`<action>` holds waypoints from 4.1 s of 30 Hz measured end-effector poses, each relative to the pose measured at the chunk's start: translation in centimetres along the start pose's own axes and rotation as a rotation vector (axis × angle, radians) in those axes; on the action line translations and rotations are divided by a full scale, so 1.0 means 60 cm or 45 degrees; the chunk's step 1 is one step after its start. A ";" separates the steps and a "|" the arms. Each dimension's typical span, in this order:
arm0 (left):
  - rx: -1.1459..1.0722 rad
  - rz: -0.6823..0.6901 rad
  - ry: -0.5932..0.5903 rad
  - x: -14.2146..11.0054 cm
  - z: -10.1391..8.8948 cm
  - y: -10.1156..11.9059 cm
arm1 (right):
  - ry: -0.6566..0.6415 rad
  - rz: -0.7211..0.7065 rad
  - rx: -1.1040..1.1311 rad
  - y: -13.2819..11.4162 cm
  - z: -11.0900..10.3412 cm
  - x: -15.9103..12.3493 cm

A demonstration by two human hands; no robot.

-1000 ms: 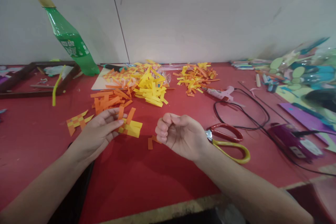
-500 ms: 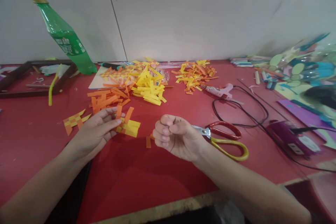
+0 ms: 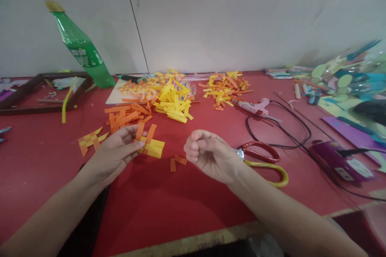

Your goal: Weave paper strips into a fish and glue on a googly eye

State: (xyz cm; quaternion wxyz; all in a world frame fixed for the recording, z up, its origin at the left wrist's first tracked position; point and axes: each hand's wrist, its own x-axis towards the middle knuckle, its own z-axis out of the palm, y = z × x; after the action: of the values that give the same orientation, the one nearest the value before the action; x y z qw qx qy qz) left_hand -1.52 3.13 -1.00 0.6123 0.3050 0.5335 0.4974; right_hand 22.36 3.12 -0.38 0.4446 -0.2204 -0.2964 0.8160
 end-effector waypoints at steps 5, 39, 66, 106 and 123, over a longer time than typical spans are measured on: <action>-0.010 0.015 -0.088 -0.002 -0.002 -0.002 | 0.237 -0.250 -0.497 -0.035 -0.020 -0.024; -0.264 -0.158 -0.174 -0.012 0.001 0.003 | 0.601 0.078 -2.789 -0.125 -0.163 -0.159; -0.311 0.068 0.009 -0.013 0.005 0.004 | 0.130 -0.506 -2.574 -0.014 -0.033 -0.026; -0.255 0.181 0.045 -0.015 0.005 -0.007 | 0.353 -0.783 -2.762 -0.007 -0.057 -0.034; -0.274 0.196 -0.012 -0.016 0.007 -0.008 | 0.159 -1.219 -2.881 -0.005 -0.051 -0.027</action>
State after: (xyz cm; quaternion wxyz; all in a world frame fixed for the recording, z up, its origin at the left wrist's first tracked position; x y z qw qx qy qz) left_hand -0.94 2.16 -0.99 0.6039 0.2799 0.4494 0.5958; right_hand 25.25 2.74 -2.27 0.2711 -0.3894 -0.8660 -0.1578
